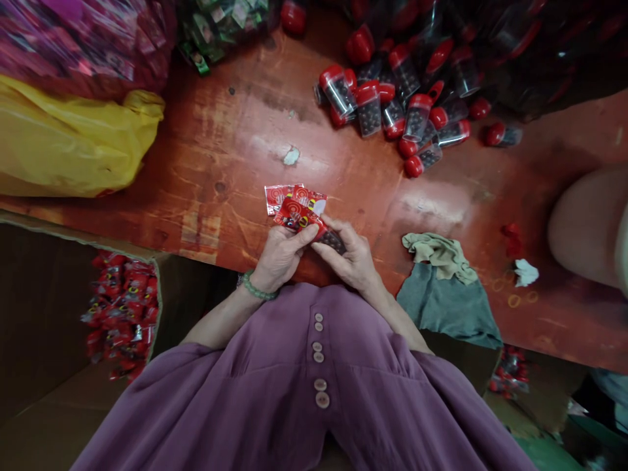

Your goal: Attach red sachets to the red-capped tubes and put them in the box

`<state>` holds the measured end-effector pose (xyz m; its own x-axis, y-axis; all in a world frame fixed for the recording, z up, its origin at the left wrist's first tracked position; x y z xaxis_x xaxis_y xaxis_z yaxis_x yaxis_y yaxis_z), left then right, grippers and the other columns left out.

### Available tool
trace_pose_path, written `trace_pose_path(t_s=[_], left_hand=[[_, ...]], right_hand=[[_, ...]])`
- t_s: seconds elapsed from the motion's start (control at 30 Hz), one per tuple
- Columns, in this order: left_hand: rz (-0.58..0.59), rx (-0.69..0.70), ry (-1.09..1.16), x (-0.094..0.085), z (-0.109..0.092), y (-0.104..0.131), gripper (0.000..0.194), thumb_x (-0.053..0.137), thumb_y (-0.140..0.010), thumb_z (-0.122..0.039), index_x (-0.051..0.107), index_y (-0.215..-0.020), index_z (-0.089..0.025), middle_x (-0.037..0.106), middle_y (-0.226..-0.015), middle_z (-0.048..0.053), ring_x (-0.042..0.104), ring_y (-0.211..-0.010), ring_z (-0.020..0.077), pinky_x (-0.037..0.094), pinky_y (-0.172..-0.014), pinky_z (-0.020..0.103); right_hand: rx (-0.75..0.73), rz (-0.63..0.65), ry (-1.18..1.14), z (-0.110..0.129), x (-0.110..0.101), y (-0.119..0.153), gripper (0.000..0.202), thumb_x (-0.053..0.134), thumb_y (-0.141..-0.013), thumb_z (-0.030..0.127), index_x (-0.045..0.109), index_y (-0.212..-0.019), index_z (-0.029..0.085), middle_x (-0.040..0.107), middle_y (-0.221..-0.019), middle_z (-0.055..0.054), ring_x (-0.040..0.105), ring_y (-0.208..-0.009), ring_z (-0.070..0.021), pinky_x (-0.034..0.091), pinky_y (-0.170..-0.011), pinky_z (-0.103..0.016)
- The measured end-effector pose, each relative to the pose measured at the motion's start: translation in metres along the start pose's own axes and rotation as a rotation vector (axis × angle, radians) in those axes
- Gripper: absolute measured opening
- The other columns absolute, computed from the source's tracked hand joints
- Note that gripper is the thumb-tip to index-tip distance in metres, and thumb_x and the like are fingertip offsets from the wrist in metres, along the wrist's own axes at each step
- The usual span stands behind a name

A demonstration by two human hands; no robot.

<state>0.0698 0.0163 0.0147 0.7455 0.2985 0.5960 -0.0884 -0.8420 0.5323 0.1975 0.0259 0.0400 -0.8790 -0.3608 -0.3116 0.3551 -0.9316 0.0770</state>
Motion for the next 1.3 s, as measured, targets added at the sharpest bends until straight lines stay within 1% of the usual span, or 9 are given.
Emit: trace_pose_path(t_s=[0.07, 0.2, 0.47, 0.6, 0.73, 0.87, 1.0, 1.13, 1.3], left_hand=[[0.001, 0.004, -0.025, 0.000, -0.001, -0.001, 0.029, 0.090, -0.062, -0.038, 0.076, -0.076, -0.016, 0.075, -0.075, 0.004, 0.071, -0.078, 0.0188, 0.057, -0.084, 0.034], [-0.018, 0.083, -0.052, 0.000, -0.006, -0.001, 0.025, 0.090, -0.063, -0.034, 0.075, -0.077, -0.018, 0.075, -0.082, 0.001, 0.069, -0.078, 0.0152, 0.055, -0.083, 0.030], [0.001, 0.058, 0.014, -0.002, -0.006, 0.001, 0.030, 0.090, -0.061, -0.042, 0.076, -0.074, -0.018, 0.074, -0.075, 0.002, 0.069, -0.076, 0.0168, 0.055, -0.084, 0.034], [-0.029, 0.099, 0.035, -0.005, -0.007, 0.004, 0.031, 0.092, -0.059, -0.038, 0.075, -0.076, -0.018, 0.074, -0.078, 0.001, 0.068, -0.075, 0.0143, 0.055, -0.081, 0.030], [0.007, 0.118, -0.026, -0.001, -0.007, 0.008, 0.031, 0.090, -0.063, -0.041, 0.073, -0.075, -0.019, 0.071, -0.075, 0.000, 0.064, -0.069, 0.0123, 0.054, -0.072, 0.028], [-0.008, 0.250, -0.150, -0.001, -0.014, 0.012, 0.024, 0.088, -0.067, -0.037, 0.070, -0.072, -0.022, 0.069, -0.074, -0.002, 0.063, -0.071, 0.0130, 0.054, -0.077, 0.029], [-0.048, 0.302, -0.258, -0.004, -0.014, 0.009, 0.028, 0.084, -0.072, -0.041, 0.068, -0.064, -0.020, 0.064, -0.064, -0.004, 0.058, -0.061, 0.0103, 0.051, -0.067, 0.026], [-0.047, 0.273, -0.147, -0.006, -0.011, 0.002, 0.032, 0.088, -0.065, -0.047, 0.073, -0.074, -0.019, 0.071, -0.073, -0.002, 0.063, -0.068, 0.0109, 0.052, -0.074, 0.025], [-0.039, 0.240, -0.059, -0.007, -0.011, -0.002, 0.035, 0.090, -0.060, -0.047, 0.073, -0.074, -0.020, 0.071, -0.072, -0.002, 0.065, -0.070, 0.0129, 0.052, -0.078, 0.030]], right_hand=[[-0.014, 0.011, 0.040, 0.002, 0.001, -0.001, 0.039, 0.068, -0.088, 0.040, 0.058, -0.123, 0.024, 0.072, -0.103, -0.004, 0.068, -0.085, -0.0167, 0.055, -0.079, -0.032], [0.015, 0.036, -0.080, 0.003, 0.003, -0.004, 0.034, 0.068, -0.089, 0.041, 0.055, -0.115, 0.025, 0.068, -0.091, 0.001, 0.064, -0.077, -0.0144, 0.053, -0.071, -0.028], [-0.045, 0.090, 0.045, 0.010, 0.000, -0.003, 0.048, 0.068, -0.088, 0.044, 0.050, -0.128, 0.026, 0.067, -0.108, -0.004, 0.064, -0.089, -0.0189, 0.054, -0.081, -0.035], [0.059, 0.085, -0.109, 0.007, -0.002, 0.007, 0.038, 0.057, -0.096, 0.044, 0.050, -0.129, 0.026, 0.065, -0.096, -0.001, 0.062, -0.072, -0.0136, 0.053, -0.072, -0.031], [0.142, 0.036, -0.352, -0.004, 0.000, 0.011, 0.028, 0.058, -0.095, 0.046, 0.053, -0.111, 0.024, 0.064, -0.083, 0.003, 0.057, -0.060, -0.0088, 0.049, -0.062, -0.025], [0.204, 0.152, -0.592, -0.010, 0.012, 0.012, 0.030, 0.059, -0.093, 0.052, 0.048, -0.098, 0.024, 0.063, -0.073, 0.006, 0.050, -0.047, -0.0066, 0.042, -0.048, -0.021], [0.143, 0.099, -0.350, -0.006, 0.011, 0.011, 0.023, 0.056, -0.096, 0.046, 0.050, -0.102, 0.024, 0.060, -0.076, 0.005, 0.052, -0.054, -0.0074, 0.043, -0.054, -0.022], [0.057, -0.001, -0.046, 0.000, 0.004, 0.009, 0.023, 0.055, -0.096, 0.044, 0.054, -0.108, 0.024, 0.060, -0.076, 0.003, 0.054, -0.063, -0.0116, 0.046, -0.061, -0.026], [0.046, 0.016, -0.052, 0.002, 0.005, 0.005, 0.025, 0.055, -0.095, 0.048, 0.055, -0.104, 0.024, 0.060, -0.077, 0.003, 0.054, -0.061, -0.0111, 0.046, -0.060, -0.026]])
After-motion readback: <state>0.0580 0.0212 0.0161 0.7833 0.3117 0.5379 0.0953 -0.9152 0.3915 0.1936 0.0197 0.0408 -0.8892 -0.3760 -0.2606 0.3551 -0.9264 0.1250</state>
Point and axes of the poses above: each hand's wrist, its own y-axis away from the middle knuckle, its own x-axis out of the palm, z = x × y, the point moved 5 cm from there along -y, towards the middle knuckle
